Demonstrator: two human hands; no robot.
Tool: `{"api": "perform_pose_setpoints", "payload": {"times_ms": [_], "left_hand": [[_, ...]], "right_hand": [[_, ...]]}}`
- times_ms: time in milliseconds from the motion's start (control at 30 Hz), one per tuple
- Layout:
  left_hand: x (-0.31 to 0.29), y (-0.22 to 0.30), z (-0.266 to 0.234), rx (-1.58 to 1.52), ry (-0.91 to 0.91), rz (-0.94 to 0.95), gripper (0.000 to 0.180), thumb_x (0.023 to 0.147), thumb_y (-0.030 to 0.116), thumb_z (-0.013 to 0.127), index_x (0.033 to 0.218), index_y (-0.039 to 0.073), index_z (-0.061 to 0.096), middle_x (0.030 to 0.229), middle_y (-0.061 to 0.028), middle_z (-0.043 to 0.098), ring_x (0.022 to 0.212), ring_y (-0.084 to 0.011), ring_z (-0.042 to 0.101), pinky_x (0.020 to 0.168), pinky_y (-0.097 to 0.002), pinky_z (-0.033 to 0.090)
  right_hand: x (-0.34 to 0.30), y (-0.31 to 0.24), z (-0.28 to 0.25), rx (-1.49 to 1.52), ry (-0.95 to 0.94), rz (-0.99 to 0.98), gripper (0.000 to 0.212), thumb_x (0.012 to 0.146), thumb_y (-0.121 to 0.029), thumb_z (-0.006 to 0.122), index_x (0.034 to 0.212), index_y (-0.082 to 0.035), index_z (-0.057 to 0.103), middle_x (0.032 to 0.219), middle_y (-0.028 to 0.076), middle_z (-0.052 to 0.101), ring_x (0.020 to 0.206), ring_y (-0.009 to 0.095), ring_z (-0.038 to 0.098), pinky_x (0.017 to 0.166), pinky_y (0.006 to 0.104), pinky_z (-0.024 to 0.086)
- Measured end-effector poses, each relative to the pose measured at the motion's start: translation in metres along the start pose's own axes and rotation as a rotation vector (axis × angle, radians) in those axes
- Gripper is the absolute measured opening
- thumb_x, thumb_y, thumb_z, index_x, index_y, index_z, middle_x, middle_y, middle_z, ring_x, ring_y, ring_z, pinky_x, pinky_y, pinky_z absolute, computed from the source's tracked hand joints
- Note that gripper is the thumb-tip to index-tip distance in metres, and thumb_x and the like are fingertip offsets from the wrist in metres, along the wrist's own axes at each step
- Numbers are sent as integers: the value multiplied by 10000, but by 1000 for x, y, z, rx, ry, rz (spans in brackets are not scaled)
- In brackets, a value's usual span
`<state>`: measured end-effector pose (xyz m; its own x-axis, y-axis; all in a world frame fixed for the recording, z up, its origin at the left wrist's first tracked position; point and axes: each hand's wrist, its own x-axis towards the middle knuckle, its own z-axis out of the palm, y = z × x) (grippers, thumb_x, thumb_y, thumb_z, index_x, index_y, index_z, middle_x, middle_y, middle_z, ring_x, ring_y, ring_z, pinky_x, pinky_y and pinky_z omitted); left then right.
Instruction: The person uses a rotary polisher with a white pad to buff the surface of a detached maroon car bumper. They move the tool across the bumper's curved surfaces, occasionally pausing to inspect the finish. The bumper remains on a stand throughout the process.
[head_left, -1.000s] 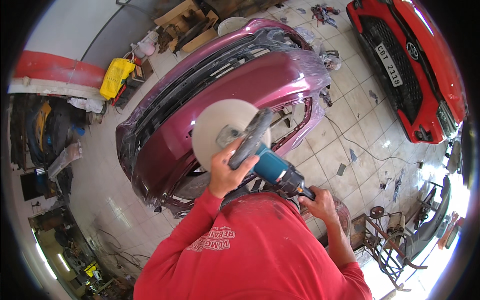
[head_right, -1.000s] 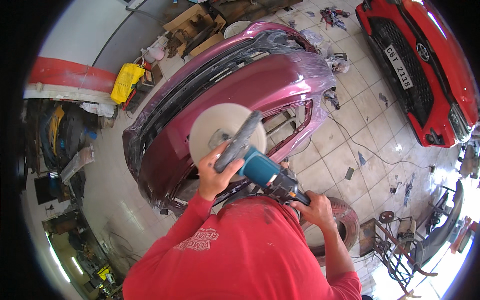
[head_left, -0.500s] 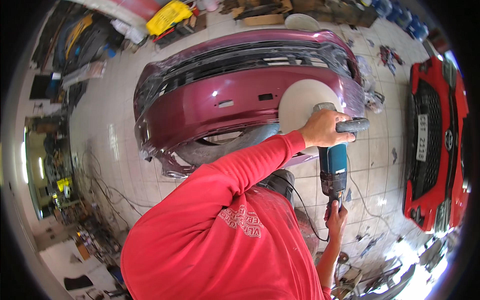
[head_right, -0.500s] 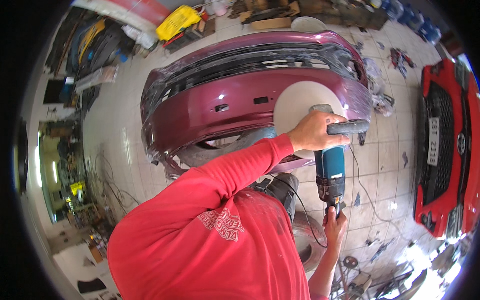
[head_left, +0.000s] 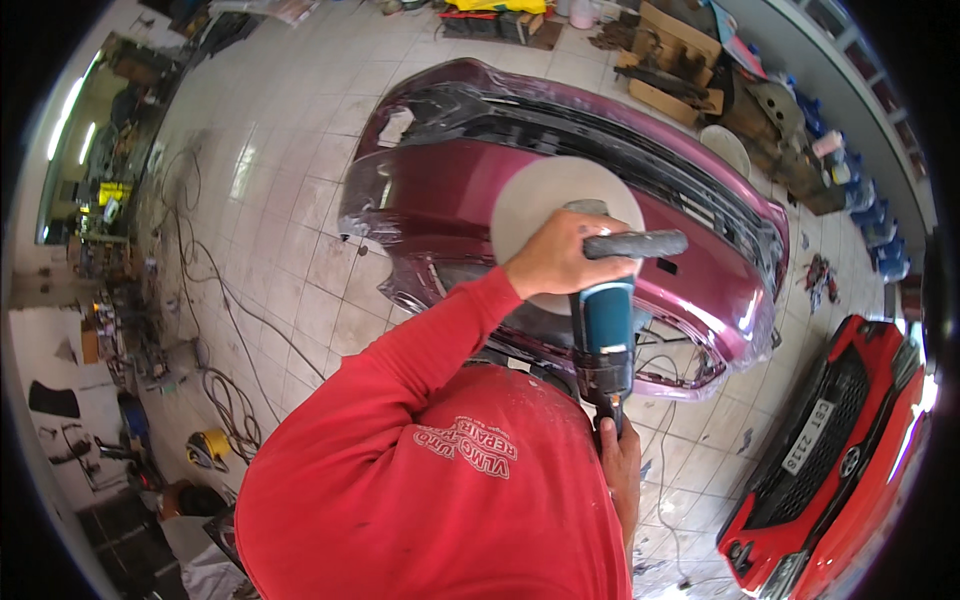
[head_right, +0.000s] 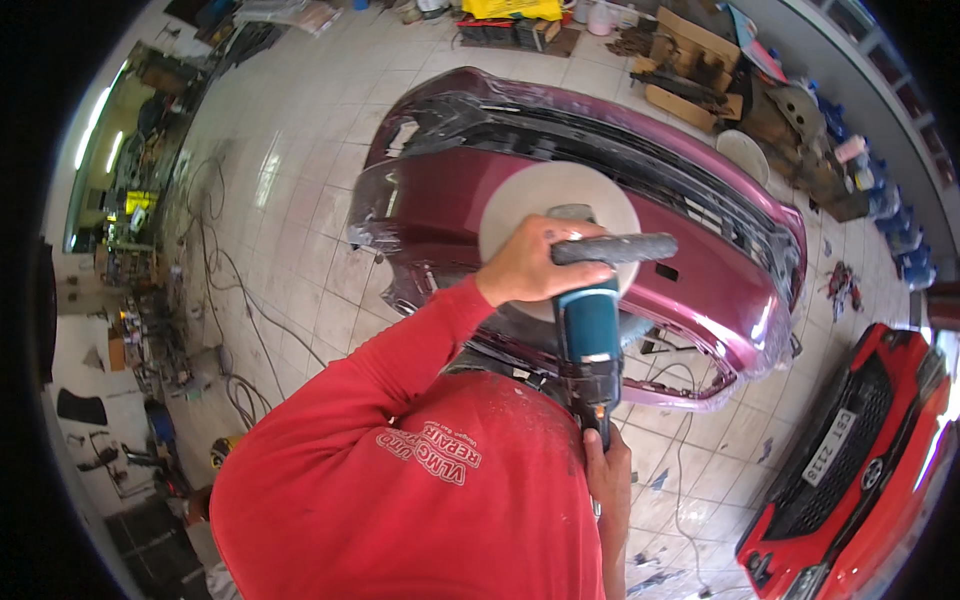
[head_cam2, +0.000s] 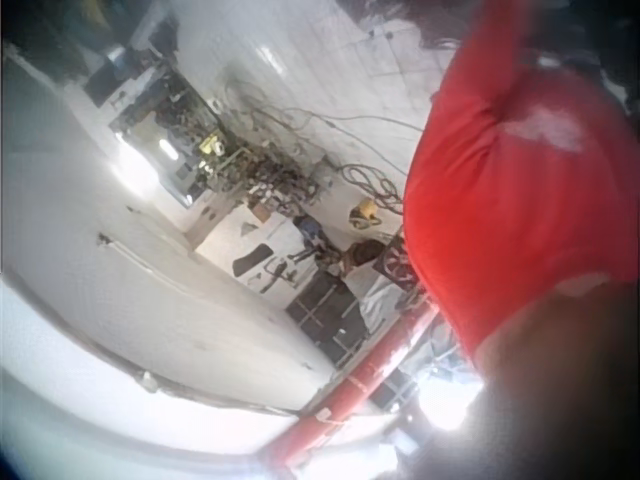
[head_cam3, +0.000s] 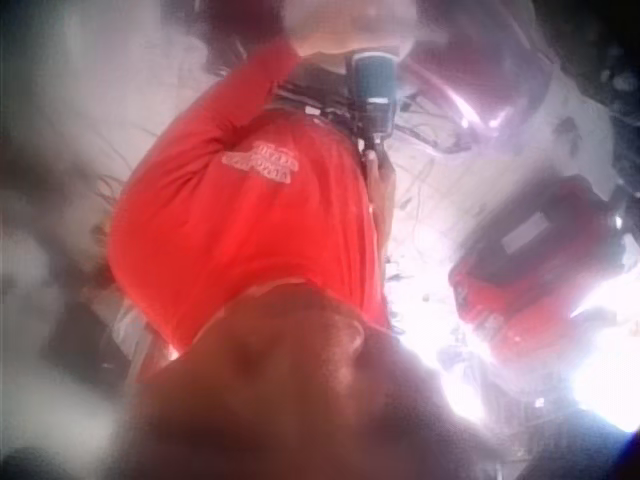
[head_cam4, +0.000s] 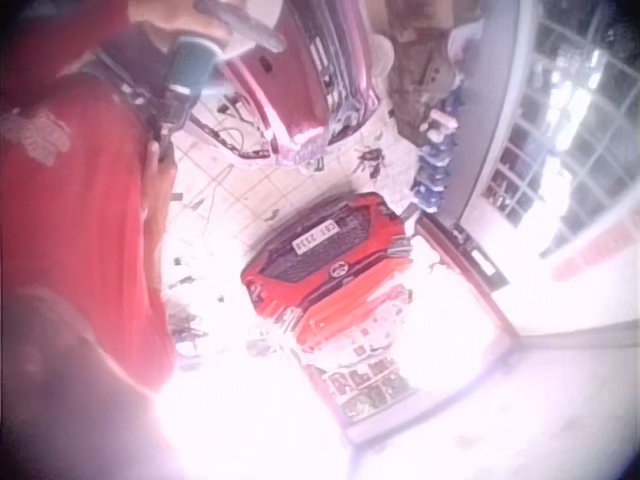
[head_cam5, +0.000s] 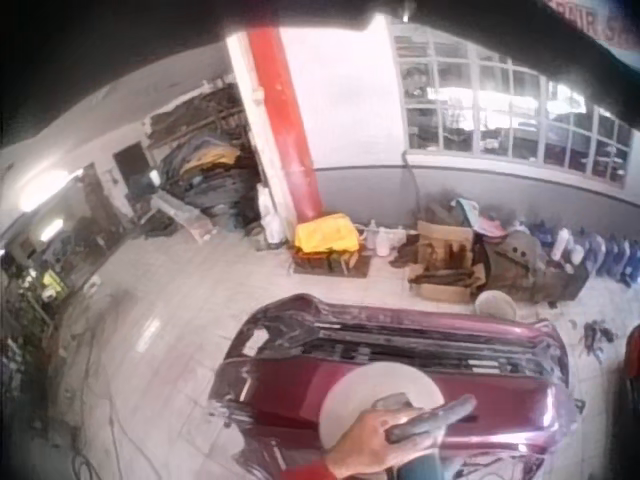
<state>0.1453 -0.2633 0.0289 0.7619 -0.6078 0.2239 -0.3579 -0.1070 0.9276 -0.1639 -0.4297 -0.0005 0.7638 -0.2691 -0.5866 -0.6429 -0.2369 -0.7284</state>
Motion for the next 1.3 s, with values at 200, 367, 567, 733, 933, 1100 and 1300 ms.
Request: {"api": "perform_pose_setpoints", "payload": {"times_ms": [200,367,567,733,933,1100,1300], "left_hand": [[-59,-43,-120,-40,349,-135,464,890,291,875,1215,-26,779,1071,-79,791,971,-151,712,920,-319,560],[-82,-83,-188,-223,527,-319,479,875,191,874,1267,-54,749,1067,-68,776,916,-105,682,844,-252,540],[-55,-76,-184,-145,538,-290,435,861,187,855,1197,-72,761,1041,-79,772,920,-130,689,862,-273,542],[-17,-56,-114,-234,434,-251,460,858,156,847,1245,-67,735,1136,-100,762,1002,-154,693,909,-290,549],[39,-32,2,-302,120,-83,631,823,152,884,1381,-38,659,1308,-129,720,1198,-206,677,1047,-351,521],[108,-23,111,-173,-64,122,486,864,225,906,1258,5,726,1161,-122,784,1054,-197,736,960,-353,571],[159,-21,207,-113,-185,131,493,829,348,911,1176,27,774,1035,-130,807,913,-219,780,857,-330,594]], "right_hand": [[61,-92,45,-239,-225,-80,656,1052,-510,599,1439,18,592,1096,366,722,1079,537,694,929,519,531],[88,-151,80,-314,-288,-238,675,1056,-534,595,1432,26,578,1010,358,726,1027,536,705,895,541,543],[85,-164,65,-286,-287,-200,639,1061,-542,592,1375,14,599,907,315,729,899,512,724,810,536,551],[70,-129,8,-178,-224,-140,627,1064,-527,596,1418,-10,597,863,272,730,841,474,728,768,510,540],[28,-76,-67,-9,-128,156,542,1076,-472,602,1336,1,659,757,181,694,701,295,697,690,430,528],[0,-26,-93,252,142,230,484,1085,-483,595,1135,-11,690,658,6,605,594,99,569,556,296,426],[-6,-3,-109,351,296,289,580,1105,-604,494,1056,-39,616,639,27,583,483,110,536,415,273,366]]}}
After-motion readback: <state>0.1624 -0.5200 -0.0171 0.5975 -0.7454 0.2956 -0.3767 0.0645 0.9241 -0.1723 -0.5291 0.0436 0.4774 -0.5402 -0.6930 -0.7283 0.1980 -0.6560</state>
